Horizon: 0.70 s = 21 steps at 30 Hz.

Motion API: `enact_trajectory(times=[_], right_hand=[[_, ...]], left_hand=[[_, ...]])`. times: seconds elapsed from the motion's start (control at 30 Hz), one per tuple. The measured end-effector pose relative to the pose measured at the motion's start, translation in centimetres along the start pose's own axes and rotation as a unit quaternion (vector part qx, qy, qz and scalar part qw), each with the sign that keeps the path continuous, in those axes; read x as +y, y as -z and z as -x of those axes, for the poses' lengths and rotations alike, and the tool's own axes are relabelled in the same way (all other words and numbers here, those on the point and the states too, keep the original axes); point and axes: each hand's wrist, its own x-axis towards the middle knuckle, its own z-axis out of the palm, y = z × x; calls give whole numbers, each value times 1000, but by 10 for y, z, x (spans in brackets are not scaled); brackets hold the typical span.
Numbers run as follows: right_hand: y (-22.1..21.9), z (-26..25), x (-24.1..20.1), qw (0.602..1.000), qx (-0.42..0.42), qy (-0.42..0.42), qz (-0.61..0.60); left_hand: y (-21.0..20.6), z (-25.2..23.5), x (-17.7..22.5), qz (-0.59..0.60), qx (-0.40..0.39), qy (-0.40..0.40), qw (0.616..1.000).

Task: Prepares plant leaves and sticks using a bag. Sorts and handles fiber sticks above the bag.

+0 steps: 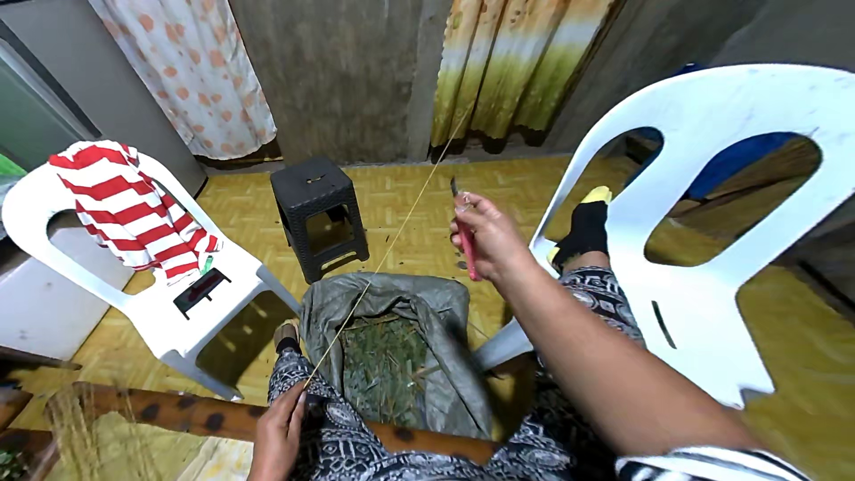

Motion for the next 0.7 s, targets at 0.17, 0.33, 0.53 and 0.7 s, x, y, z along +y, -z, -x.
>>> enact_trajectory(times=[0.17, 0.33, 0.53, 0.7], right_hand=[[-22, 37, 35, 995, -96, -18, 30], [-29, 37, 43, 994, -95, -46, 11], [-27, 31, 46, 994, -74, -71, -35], [-24, 25, 44, 990, -63, -97, -75]], left_hand=[[-4, -4, 10, 54, -38, 28, 997], [-7, -5, 16, 94, -81, 40, 991], [-10, -3, 14, 116, -97, 28, 988], [-10, -1, 14, 119, -108, 21, 987]])
